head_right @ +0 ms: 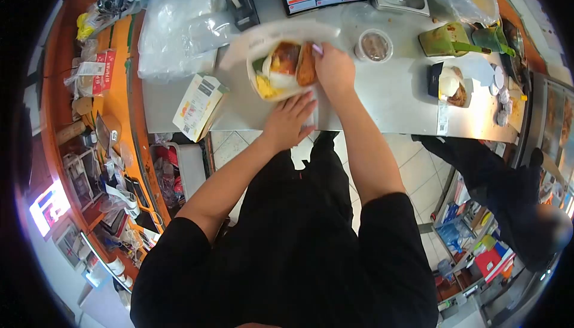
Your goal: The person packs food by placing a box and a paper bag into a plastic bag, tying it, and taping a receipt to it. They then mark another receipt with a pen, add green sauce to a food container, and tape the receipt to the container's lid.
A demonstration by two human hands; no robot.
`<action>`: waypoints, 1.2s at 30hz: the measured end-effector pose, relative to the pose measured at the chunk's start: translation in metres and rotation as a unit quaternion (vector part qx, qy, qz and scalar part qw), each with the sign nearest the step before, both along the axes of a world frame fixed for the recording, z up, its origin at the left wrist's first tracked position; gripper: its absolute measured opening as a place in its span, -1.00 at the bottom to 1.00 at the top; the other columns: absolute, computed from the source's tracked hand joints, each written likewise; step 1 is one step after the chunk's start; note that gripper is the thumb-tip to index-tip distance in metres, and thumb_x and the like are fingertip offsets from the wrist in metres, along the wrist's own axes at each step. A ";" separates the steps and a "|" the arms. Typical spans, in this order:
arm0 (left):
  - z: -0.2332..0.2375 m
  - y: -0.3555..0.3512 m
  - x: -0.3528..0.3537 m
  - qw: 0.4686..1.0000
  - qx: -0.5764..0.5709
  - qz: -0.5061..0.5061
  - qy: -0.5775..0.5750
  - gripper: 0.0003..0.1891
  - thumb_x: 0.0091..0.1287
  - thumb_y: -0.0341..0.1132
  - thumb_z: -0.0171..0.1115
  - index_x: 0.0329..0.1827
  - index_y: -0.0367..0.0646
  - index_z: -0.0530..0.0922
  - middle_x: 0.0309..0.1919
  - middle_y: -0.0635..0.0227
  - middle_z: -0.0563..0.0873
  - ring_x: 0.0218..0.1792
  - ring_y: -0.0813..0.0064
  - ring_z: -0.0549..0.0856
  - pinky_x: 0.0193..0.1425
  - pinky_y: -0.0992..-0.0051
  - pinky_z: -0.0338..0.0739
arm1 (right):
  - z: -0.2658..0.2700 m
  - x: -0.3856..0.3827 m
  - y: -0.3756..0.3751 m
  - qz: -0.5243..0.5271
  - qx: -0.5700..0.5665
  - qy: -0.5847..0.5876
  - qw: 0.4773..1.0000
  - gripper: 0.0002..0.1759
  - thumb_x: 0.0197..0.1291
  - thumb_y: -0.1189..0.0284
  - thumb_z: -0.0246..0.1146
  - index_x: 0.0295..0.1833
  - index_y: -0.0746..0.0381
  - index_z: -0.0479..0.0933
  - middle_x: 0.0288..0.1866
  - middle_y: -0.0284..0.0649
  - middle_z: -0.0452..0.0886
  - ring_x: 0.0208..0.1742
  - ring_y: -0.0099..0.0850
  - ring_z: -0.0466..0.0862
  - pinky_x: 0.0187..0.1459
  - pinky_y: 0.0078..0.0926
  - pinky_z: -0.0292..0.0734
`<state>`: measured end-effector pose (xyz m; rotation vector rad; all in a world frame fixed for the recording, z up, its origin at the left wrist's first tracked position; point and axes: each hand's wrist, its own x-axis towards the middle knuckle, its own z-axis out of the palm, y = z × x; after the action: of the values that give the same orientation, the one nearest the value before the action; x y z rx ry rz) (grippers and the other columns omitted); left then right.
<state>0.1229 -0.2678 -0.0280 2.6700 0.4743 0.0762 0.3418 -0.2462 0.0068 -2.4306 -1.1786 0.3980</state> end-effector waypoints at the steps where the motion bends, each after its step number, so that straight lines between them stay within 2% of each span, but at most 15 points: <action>1: -0.001 0.010 0.004 1.000 -0.006 -0.004 -0.005 -0.29 0.53 0.07 0.23 0.63 -0.13 0.41 0.70 0.14 0.32 0.69 0.05 0.28 0.71 0.01 0.21 | 0.000 0.002 0.012 -0.004 -0.006 -0.005 1.000 -0.69 0.46 0.15 0.27 0.05 0.12 0.73 -0.24 0.11 0.80 -0.15 0.18 0.80 -0.09 0.16 0.70; 6: 0.000 0.031 0.004 0.993 -0.020 0.027 -0.109 -0.30 0.51 0.05 0.27 0.60 -0.15 0.44 0.67 0.07 0.35 0.70 -0.02 0.24 0.74 -0.11 0.14 | 0.010 0.014 0.039 -0.034 -0.063 -0.062 0.996 -0.57 0.50 0.10 0.24 0.32 0.05 0.69 -0.07 0.06 0.83 -0.03 0.15 0.81 0.06 0.11 0.72; 8: 0.009 0.037 -0.013 0.993 -0.013 0.016 -0.113 -0.30 0.49 0.04 0.29 0.60 -0.13 0.45 0.64 0.06 0.39 0.71 -0.03 0.21 0.75 -0.13 0.10 | 0.022 0.011 0.025 -0.035 -0.012 -0.090 0.995 -0.55 0.57 0.16 0.14 0.34 0.17 0.68 -0.06 0.06 0.84 -0.08 0.06 0.85 0.00 0.02 0.72; 10: 0.006 0.039 -0.033 0.997 -0.006 0.011 -0.071 -0.29 0.46 0.07 0.32 0.58 -0.10 0.46 0.63 0.07 0.40 0.72 -0.04 0.20 0.76 -0.15 0.07 | 0.035 0.004 -0.001 -0.048 0.216 0.007 0.975 -0.58 0.61 0.26 0.07 0.32 0.27 0.64 -0.14 0.05 0.81 -0.12 0.14 0.79 0.07 -0.01 0.68; 12: -0.006 0.046 -0.049 0.997 0.010 -0.014 -0.073 -0.29 0.44 0.09 0.33 0.56 -0.09 0.48 0.63 0.07 0.40 0.72 -0.04 0.20 0.76 -0.15 0.06 | 0.039 -0.008 -0.034 -0.028 0.283 -0.065 0.957 -0.58 0.69 0.28 -0.04 0.22 0.33 0.64 -0.33 -0.13 0.72 -0.32 -0.11 0.70 -0.10 -0.24 0.64; 13: -0.011 0.046 -0.053 0.997 0.027 -0.037 -0.070 -0.29 0.42 0.11 0.35 0.54 -0.08 0.50 0.63 0.08 0.40 0.71 -0.04 0.21 0.77 -0.16 0.05 | 0.033 -0.017 -0.056 -0.101 0.291 0.136 0.942 -0.55 0.72 0.23 -0.05 0.19 0.33 0.63 -0.38 -0.20 0.66 -0.37 -0.26 0.63 -0.18 -0.34 0.60; 14: -0.012 0.046 -0.052 0.997 0.025 -0.032 -0.068 -0.29 0.42 0.11 0.35 0.54 -0.08 0.50 0.63 0.08 0.40 0.71 -0.04 0.21 0.77 -0.16 0.05 | 0.029 -0.026 -0.075 -0.170 0.284 0.332 0.884 -0.52 0.74 0.18 -0.06 0.15 0.33 0.63 -0.43 -0.28 0.60 -0.42 -0.40 0.57 -0.26 -0.45 0.55; 16: -0.007 0.042 -0.048 0.998 0.028 -0.023 -0.056 -0.29 0.38 0.14 0.37 0.51 -0.07 0.53 0.62 0.11 0.41 0.71 -0.02 0.22 0.78 -0.15 0.03 | 0.031 -0.049 -0.088 -0.184 0.238 0.482 0.823 -0.44 0.76 0.09 -0.09 0.17 0.35 0.63 -0.38 -0.30 0.66 -0.37 -0.57 0.61 -0.30 -0.58 0.51; 17: -0.007 0.042 -0.048 0.998 0.026 -0.017 -0.050 -0.29 0.38 0.14 0.37 0.51 -0.07 0.53 0.62 0.11 0.41 0.71 -0.02 0.22 0.78 -0.15 0.03 | 0.027 -0.058 -0.086 -0.198 0.236 0.522 0.796 -0.46 0.75 0.10 -0.03 0.18 0.37 0.64 -0.33 -0.26 0.72 -0.36 -0.54 0.65 -0.31 -0.55 0.54; 22: -0.017 0.041 -0.046 0.998 0.020 -0.010 -0.051 -0.28 0.32 0.13 0.41 0.48 -0.05 0.55 0.60 0.10 0.44 0.68 -0.03 0.29 0.77 -0.16 0.06 | -0.019 -0.053 -0.073 -0.136 0.201 0.527 0.815 -0.70 0.62 0.35 0.26 0.13 0.41 0.69 -0.25 -0.22 0.80 -0.28 -0.55 0.71 -0.25 -0.57 0.59; 24: -0.021 0.039 -0.045 0.998 0.026 -0.004 -0.052 -0.29 0.29 0.14 0.40 0.44 -0.03 0.58 0.57 0.13 0.47 0.67 -0.01 0.31 0.77 -0.13 0.06 | -0.035 -0.050 -0.065 -0.048 0.215 0.420 0.880 -0.82 0.51 0.48 0.34 0.05 0.36 0.73 -0.26 -0.25 0.80 -0.29 -0.59 0.71 -0.23 -0.59 0.62; 25: -0.022 0.038 -0.045 0.997 0.039 0.003 -0.061 -0.31 0.26 0.16 0.40 0.39 -0.01 0.60 0.54 0.16 0.49 0.65 0.02 0.32 0.77 -0.10 0.07 | -0.042 -0.050 -0.059 -0.053 0.209 0.429 0.877 -0.82 0.51 0.48 0.34 0.05 0.36 0.73 -0.26 -0.25 0.80 -0.29 -0.59 0.71 -0.23 -0.59 0.62; 27: -0.022 0.038 -0.045 0.998 0.038 0.003 -0.053 -0.30 0.24 0.15 0.43 0.39 -0.01 0.61 0.52 0.16 0.50 0.65 0.01 0.33 0.76 -0.10 0.10 | -0.052 -0.050 -0.050 0.049 0.256 0.326 0.909 -0.83 0.47 0.50 0.38 0.05 0.36 0.75 -0.22 -0.24 0.81 -0.30 -0.64 0.67 -0.23 -0.65 0.59; 30: -0.022 0.036 -0.043 0.998 0.047 -0.001 -0.039 -0.29 0.20 0.14 0.48 0.37 -0.02 0.61 0.49 0.16 0.52 0.64 0.01 0.34 0.75 -0.12 0.14 | -0.055 -0.055 -0.055 0.072 0.238 0.246 0.937 -0.87 0.36 0.52 0.45 -0.04 0.34 0.76 -0.27 -0.28 0.80 -0.35 -0.68 0.64 -0.27 -0.67 0.59; 36: -0.026 0.036 -0.045 0.998 0.038 0.010 -0.048 -0.28 0.14 0.13 0.54 0.33 -0.03 0.63 0.48 0.17 0.50 0.66 0.05 0.32 0.75 -0.14 0.16 | -0.065 -0.071 -0.072 0.077 0.276 0.233 0.929 -0.86 0.23 0.55 0.54 -0.12 0.28 0.76 -0.32 -0.34 0.79 -0.43 -0.67 0.64 -0.36 -0.66 0.58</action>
<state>0.0781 -0.2323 -0.0540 2.7202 0.4752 0.2313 0.2710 -0.3178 -0.0585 -1.6505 -1.0845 0.5644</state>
